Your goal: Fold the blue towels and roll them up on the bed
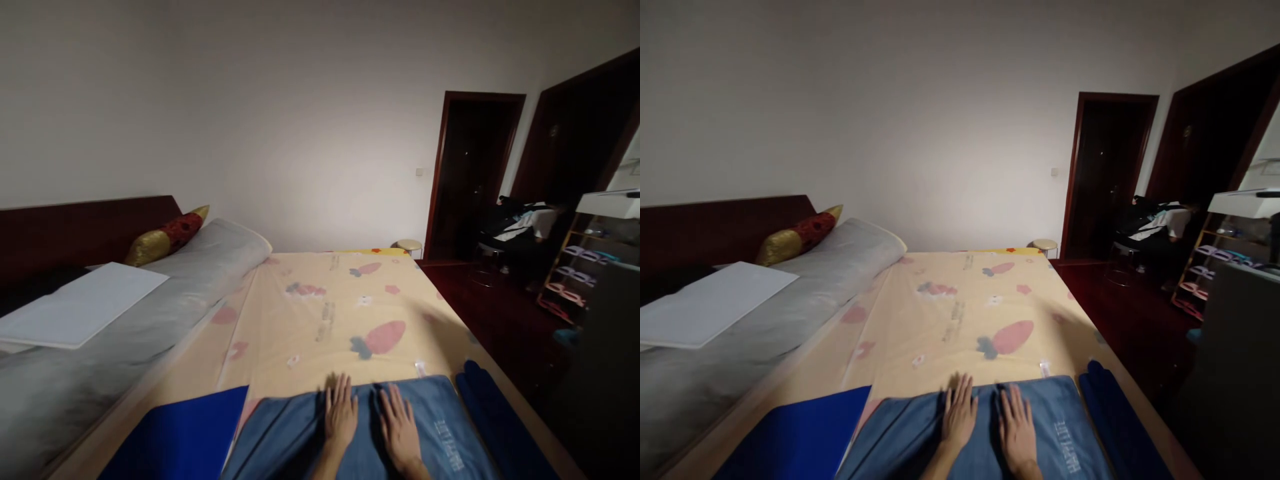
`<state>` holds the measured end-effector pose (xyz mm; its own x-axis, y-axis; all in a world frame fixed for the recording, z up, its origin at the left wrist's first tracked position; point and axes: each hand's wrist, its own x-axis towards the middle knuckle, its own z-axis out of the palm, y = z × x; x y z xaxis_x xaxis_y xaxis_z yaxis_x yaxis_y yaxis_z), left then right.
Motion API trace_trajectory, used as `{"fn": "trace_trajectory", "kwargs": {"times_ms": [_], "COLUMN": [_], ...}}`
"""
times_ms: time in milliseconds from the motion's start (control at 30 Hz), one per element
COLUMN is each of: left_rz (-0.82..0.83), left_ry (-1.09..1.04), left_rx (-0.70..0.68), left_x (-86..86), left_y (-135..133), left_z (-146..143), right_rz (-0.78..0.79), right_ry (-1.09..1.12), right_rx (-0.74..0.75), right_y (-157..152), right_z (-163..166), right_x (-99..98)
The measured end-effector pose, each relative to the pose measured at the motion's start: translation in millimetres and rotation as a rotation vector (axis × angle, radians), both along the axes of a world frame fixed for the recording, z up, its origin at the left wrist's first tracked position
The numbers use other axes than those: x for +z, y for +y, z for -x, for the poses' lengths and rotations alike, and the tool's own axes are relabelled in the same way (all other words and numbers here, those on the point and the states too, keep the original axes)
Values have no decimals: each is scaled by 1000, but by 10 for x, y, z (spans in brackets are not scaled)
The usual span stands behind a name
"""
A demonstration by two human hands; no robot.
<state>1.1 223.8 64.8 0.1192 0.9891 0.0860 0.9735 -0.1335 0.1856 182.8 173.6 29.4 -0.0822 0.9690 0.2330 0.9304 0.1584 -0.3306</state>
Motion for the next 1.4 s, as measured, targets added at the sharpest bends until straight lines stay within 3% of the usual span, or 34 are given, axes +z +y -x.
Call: {"fn": "trace_trajectory", "kwargs": {"times_ms": [100,233,433,500,633,733,867,933,1000,1067,1133,1233,1333,1400], "left_rz": [3,15,135,87,-104,26,134,50,20,94,171,168,74,80], "left_ry": [42,56,20,19,135,197,186,170,107,36,0,33,172,203], "left_rx": [190,178,136,125,298,354,388,341,128,-66,-152,-119,192,278], "left_x": [-224,-433,-272,-263,-397,-392,-229,-230,-299,-364,-358,-246,-184,-196], "left_y": [57,31,186,147,-46,-58,71,69,15,-39,-61,-79,-206,-343], "left_z": [225,355,386,493,820,972,786,533,265,89,93,503,1245,1738], "right_rz": [63,73,131,119,137,177,217,196,206,248,262,219,181,149], "right_ry": [-58,-95,-70,-70,-151,-212,-162,-68,7,41,57,55,5,-26], "right_rx": [-237,-232,-210,-236,-365,-376,-462,-296,-41,58,96,133,-28,-135], "right_y": [187,203,201,235,322,390,443,430,395,349,297,173,-30,-186], "right_z": [-187,-296,-300,-438,-841,-971,-570,-164,233,477,475,50,-586,-939], "right_x": [-235,-476,-276,-238,-327,-332,-130,-47,-19,-28,-49,-99,-206,-286]}}
